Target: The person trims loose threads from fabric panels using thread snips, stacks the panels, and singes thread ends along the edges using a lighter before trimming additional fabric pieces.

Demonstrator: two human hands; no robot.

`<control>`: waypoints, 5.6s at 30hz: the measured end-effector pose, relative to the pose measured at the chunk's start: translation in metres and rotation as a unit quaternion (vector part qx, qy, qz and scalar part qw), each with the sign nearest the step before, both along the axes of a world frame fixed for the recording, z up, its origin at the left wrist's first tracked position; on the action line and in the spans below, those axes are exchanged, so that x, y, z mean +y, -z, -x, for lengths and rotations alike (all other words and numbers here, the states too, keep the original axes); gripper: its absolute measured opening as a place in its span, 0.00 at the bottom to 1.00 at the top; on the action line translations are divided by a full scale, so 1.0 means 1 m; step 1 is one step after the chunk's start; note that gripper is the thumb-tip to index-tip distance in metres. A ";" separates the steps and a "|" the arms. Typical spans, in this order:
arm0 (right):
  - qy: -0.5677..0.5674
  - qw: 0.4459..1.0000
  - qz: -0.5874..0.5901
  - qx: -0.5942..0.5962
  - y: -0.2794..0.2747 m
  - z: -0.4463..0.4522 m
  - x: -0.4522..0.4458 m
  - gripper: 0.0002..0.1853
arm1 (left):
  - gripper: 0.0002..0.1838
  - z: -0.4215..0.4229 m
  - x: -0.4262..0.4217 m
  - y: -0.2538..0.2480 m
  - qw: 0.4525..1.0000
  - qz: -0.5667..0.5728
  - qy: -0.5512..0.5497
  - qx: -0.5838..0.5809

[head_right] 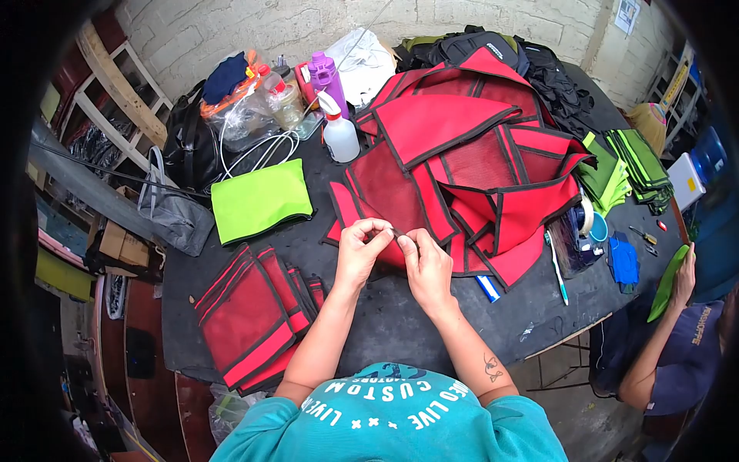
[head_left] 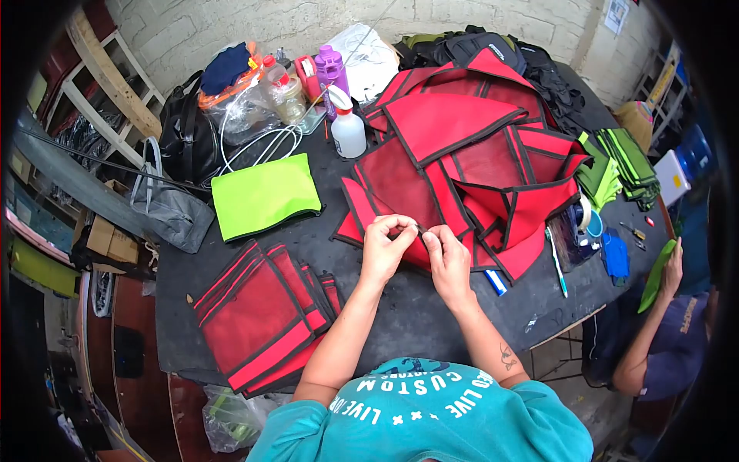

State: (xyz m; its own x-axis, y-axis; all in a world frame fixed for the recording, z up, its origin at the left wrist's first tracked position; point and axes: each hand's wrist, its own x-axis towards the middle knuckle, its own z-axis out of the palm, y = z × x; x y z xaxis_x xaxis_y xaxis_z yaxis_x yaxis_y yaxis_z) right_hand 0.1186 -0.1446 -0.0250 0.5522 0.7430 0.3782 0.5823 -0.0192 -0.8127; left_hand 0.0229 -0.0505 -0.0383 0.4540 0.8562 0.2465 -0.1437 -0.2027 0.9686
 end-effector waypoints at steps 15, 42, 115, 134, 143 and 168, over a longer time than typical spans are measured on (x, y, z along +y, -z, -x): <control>-0.262 0.938 0.060 0.219 -0.037 -0.066 -0.016 0.09 | 0.08 -0.005 0.032 -0.083 0.985 -0.168 -0.038 0.013; 0.007 0.989 0.117 -0.086 -0.009 -0.172 -0.010 0.07 | 0.23 0.037 -0.008 0.090 0.974 -0.037 -0.187 0.123; -0.012 0.998 -0.026 0.047 0.014 0.009 -0.012 0.10 | 0.06 0.000 -0.008 0.015 0.982 0.153 0.031 -0.106; -0.085 0.983 -0.017 0.159 0.020 -0.005 -0.007 0.05 | 0.09 -0.001 -0.009 -0.004 0.986 0.131 0.012 -0.102; -0.366 0.669 -0.016 0.647 0.008 -0.069 -0.011 0.07 | 0.24 0.014 -0.039 -0.071 0.805 -0.542 0.054 0.235; -0.016 0.968 0.003 0.250 0.003 -0.144 -0.008 0.18 | 0.31 0.065 0.077 -0.047 0.971 0.159 0.078 0.159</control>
